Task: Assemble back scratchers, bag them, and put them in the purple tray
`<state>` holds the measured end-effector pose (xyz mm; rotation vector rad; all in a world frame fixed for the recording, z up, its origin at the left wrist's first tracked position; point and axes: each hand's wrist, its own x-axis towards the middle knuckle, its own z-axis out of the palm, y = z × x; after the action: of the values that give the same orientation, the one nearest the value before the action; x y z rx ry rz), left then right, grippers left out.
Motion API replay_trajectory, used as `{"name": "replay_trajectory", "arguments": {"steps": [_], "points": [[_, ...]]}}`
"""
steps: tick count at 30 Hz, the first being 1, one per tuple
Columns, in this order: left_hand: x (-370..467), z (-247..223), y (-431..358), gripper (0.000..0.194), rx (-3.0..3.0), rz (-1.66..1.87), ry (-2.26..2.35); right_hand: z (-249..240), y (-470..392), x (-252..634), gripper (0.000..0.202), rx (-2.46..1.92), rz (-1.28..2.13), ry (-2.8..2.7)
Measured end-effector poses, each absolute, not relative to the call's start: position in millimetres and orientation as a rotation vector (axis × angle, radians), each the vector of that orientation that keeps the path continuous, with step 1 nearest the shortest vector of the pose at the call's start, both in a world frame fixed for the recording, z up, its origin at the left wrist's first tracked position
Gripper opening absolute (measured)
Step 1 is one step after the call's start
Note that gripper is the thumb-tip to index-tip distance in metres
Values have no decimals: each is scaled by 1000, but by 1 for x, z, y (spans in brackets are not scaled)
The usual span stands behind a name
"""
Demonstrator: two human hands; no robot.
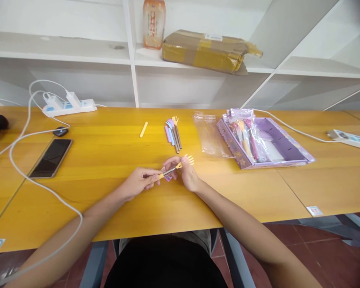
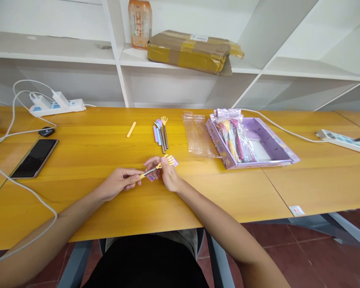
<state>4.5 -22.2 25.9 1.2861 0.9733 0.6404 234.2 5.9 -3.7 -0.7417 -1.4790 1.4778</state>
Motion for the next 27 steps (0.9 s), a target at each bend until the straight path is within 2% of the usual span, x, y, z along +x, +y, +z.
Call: {"name": "replay_trajectory", "arguments": {"steps": [8,14,21,23,25,27], "points": [[0,24,-22,52,1196,598,925,-4,-3,231,71,-655,1484,-1519],[0,27,-20,47,1310,596,913,-1,1,231,76,-673,1438,-1630],[-3,48,-21,42,1643,668,947,18,25,243,45,-745,1286,-2020],[-10,56,-28,35,1779,691,1086,22,25,256,58,-947,1029,-2033],[-18,65,-37,32,1925,623,1218,24,18,269,75,-1122,593,-2013],[-24,74,-48,34,2048,527,1279,25,6,276,75,-1139,176,-2068]]}}
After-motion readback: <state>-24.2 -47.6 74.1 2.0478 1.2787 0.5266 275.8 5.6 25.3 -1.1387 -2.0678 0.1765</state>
